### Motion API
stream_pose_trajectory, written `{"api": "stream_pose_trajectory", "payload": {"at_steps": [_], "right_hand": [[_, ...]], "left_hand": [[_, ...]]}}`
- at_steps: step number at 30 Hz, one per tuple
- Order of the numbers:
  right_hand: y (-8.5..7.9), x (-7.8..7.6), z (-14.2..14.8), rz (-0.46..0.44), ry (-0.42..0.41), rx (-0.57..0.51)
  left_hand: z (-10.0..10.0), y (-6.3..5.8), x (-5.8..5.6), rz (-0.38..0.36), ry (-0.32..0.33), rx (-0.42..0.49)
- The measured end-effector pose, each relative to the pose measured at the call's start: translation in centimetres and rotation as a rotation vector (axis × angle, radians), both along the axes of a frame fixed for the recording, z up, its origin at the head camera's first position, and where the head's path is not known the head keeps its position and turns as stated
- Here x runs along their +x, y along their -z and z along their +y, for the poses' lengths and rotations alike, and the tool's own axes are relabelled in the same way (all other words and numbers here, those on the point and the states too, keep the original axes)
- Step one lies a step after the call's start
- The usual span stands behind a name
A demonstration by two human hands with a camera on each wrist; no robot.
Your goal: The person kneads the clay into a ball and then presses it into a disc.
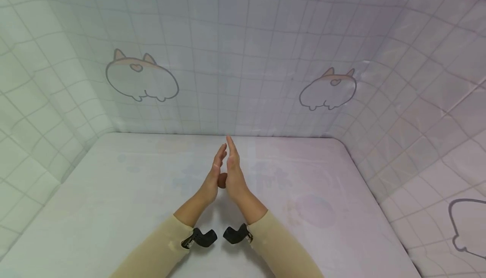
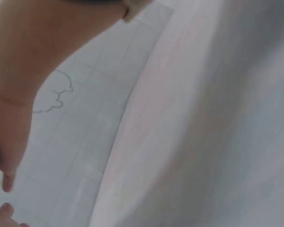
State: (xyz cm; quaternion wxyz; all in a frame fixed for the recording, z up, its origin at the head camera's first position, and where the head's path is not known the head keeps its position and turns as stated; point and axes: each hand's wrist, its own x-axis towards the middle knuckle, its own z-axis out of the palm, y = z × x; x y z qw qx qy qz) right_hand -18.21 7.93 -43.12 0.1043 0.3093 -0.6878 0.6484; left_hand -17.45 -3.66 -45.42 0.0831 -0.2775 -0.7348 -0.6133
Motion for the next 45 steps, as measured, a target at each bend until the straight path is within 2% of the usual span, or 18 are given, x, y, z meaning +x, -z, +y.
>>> {"api": "stream_pose_trajectory", "payload": {"at_steps": [7,13,16,21,24,29,37,40,45], "right_hand": [[0.4,-1.1,0.3,-0.140,0.020,0.021],[1.5,-1.3,0.1,-0.256,-0.020,0.059],[2.1,-1.1,-0.1,-0.231,-0.069,0.055],[2.2,-0.3,-0.6,-0.117,-0.130,0.037],[2.1,0.1,-0.8,-0.059,-0.141,0.014],[1.7,0.8,-0.7,-0.015,-0.130,-0.012],[0.7,0.9,0.4,0.044,-0.089,-0.048],[0.5,0.6,0.7,0.021,-0.054,-0.035],[0.9,-0.3,1.0,-0.049,0.007,-0.004]], "left_hand": [[0.4,0.0,0.8,0.040,0.076,0.052],[0.2,-0.6,0.9,0.096,0.053,0.103],[0.1,-0.9,0.8,0.091,0.028,0.115],[-0.1,-1.4,0.4,0.072,-0.039,0.110],[-0.2,-1.4,0.1,0.054,-0.071,0.107],[-0.2,-1.1,-0.2,0.017,-0.094,0.063],[0.0,0.3,0.0,-0.058,-0.052,-0.018],[0.3,0.4,0.4,-0.076,-0.032,-0.040],[0.7,0.1,1.1,-0.048,0.022,-0.035]]}}
